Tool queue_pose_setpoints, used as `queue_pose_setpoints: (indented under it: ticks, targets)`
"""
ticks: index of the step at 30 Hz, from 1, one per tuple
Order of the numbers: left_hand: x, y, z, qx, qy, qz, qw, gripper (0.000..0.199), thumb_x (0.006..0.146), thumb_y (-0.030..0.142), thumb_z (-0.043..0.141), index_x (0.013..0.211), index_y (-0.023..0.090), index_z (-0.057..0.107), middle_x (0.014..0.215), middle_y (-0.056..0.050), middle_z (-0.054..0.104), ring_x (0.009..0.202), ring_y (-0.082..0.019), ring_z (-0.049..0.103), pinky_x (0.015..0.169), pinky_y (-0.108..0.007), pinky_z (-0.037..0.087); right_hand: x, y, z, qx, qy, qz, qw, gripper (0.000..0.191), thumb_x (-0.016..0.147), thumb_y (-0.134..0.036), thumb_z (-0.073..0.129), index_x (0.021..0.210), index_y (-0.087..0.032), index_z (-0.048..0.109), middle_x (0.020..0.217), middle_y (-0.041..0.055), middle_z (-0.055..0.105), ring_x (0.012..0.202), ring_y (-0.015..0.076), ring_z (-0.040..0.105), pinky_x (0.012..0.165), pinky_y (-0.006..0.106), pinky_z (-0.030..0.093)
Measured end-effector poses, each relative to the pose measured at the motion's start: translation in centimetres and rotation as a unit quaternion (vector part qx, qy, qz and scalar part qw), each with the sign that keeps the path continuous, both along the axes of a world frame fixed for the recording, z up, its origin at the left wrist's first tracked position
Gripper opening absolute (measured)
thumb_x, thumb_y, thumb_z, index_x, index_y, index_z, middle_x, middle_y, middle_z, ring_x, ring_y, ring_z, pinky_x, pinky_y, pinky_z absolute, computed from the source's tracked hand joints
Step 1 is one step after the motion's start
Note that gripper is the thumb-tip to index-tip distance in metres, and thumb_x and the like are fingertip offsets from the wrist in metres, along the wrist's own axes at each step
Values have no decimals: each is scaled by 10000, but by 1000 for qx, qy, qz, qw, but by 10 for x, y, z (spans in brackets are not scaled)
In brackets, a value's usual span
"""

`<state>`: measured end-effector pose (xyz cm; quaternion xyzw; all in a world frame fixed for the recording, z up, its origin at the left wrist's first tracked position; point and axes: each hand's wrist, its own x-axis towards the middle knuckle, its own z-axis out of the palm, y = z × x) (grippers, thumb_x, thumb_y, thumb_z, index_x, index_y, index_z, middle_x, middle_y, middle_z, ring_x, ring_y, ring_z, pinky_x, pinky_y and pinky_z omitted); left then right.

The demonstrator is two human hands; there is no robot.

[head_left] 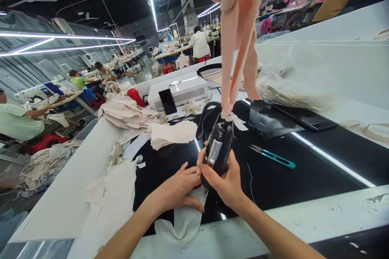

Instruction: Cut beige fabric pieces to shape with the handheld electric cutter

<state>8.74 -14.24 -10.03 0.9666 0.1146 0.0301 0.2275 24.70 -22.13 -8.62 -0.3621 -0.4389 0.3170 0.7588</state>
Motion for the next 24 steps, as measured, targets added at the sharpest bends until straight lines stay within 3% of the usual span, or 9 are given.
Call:
queue_pose_setpoints:
  ticks: [6, 11, 18, 21, 24]
  targets:
    - [3, -2, 4, 8, 14, 1, 1000, 686, 802, 350, 879, 1420, 253, 597, 1477, -129, 596, 1443, -324, 496, 1200, -625, 368, -7, 1, -1, 12, -4, 17, 1000, 258, 856, -274, 744, 1049, -280, 573, 827, -29, 628, 643, 146, 598, 648, 324, 547]
    - [3, -2, 5, 21, 27, -2, 999, 601, 758, 405, 905, 1286, 245, 666, 1436, -105, 622, 1415, -301, 524, 1227, -629, 318, -4, -1, -2, 6, -9, 7, 1000, 259, 860, -287, 748, 1042, -276, 564, 817, -32, 629, 614, 141, 596, 626, 319, 547]
    - [3, -1, 6, -3, 33, 7, 999, 334, 815, 416, 864, 1044, 265, 674, 1182, -17, 727, 1352, -276, 569, 1230, -642, 285, 6, -3, 4, 8, 3, -13, 1000, 291, 879, -278, 739, 1088, -283, 536, 802, -48, 662, 579, 132, 617, 589, 292, 561]
    - [4, 0, 7, -23, 58, 11, 998, 307, 837, 411, 848, 1035, 261, 668, 1214, -23, 713, 1352, -297, 561, 1219, -689, 244, 6, -2, 3, 8, -1, -24, 1000, 301, 868, -274, 752, 1077, -285, 536, 793, -54, 666, 584, 126, 623, 595, 278, 569]
    - [4, 2, 6, -38, 60, 9, 997, 292, 852, 394, 838, 1051, 255, 675, 1255, -39, 702, 1369, -293, 539, 1241, -656, 208, 5, -2, 2, 13, -13, -27, 999, 297, 868, -268, 750, 1070, -288, 532, 775, -59, 663, 583, 124, 628, 611, 277, 579]
